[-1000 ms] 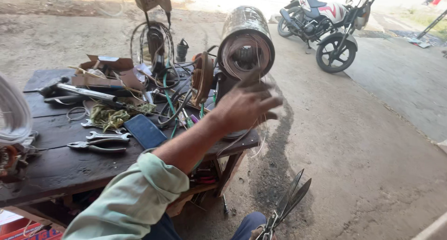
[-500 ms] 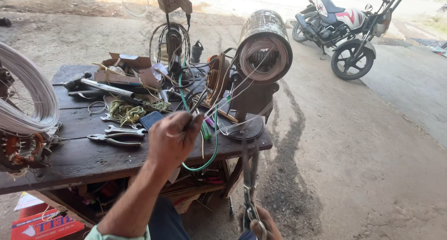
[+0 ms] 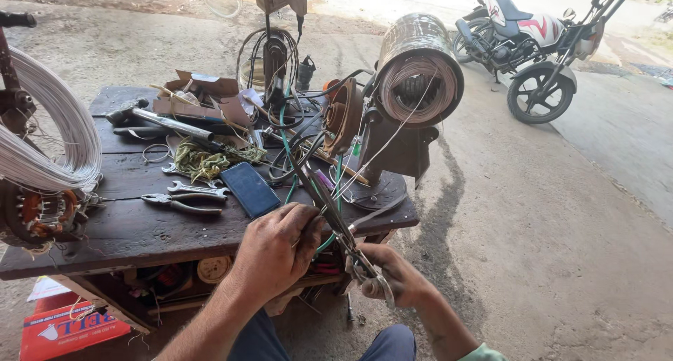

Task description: The person works at a cluttered workbench, handling a spool of copper wire and a green electrical cable. They use shears to cut the copper wire and then strip the insulation from the green cable to expose the inner conductors.

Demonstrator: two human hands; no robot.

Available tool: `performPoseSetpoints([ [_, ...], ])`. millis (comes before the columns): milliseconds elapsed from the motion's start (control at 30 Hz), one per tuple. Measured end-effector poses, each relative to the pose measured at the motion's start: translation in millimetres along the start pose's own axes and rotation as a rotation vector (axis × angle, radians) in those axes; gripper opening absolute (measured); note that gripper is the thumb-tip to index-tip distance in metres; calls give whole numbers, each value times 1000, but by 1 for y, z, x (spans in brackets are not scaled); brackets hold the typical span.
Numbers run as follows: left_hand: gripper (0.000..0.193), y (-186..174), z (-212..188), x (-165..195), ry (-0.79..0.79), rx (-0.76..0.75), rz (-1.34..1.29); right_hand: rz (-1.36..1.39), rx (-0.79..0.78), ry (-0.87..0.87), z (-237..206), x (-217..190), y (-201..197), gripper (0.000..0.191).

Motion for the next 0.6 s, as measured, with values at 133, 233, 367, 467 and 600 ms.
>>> performPoseSetpoints([
  [133, 12, 2, 1, -4, -62, -12, 32, -117, 46, 38, 0, -6, -7, 60],
  [233, 10, -1, 2, -17, -95, -19, -55, -210, 139, 208, -8, 10, 0, 47],
  [367, 9, -33, -21, -55, -132, 112, -93, -81, 243, 152, -36, 24, 23, 31],
  [467, 13, -66, -37, -109, -139, 197, 24, -5, 235, 257, -57, 54, 52, 24],
  [600, 24, -91, -63, -233, -842, 49, 286, 77, 357, 558, -90, 114, 108, 37],
])
Point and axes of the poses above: each hand's wrist, its own z-axis towards the middle knuckle, its own y-axis out of the palm, x = y × z, the point moved 7 cm from there along z, towards the middle knuckle, and after that the axes turned 12 degrees about -x, right-handed, at the moved point
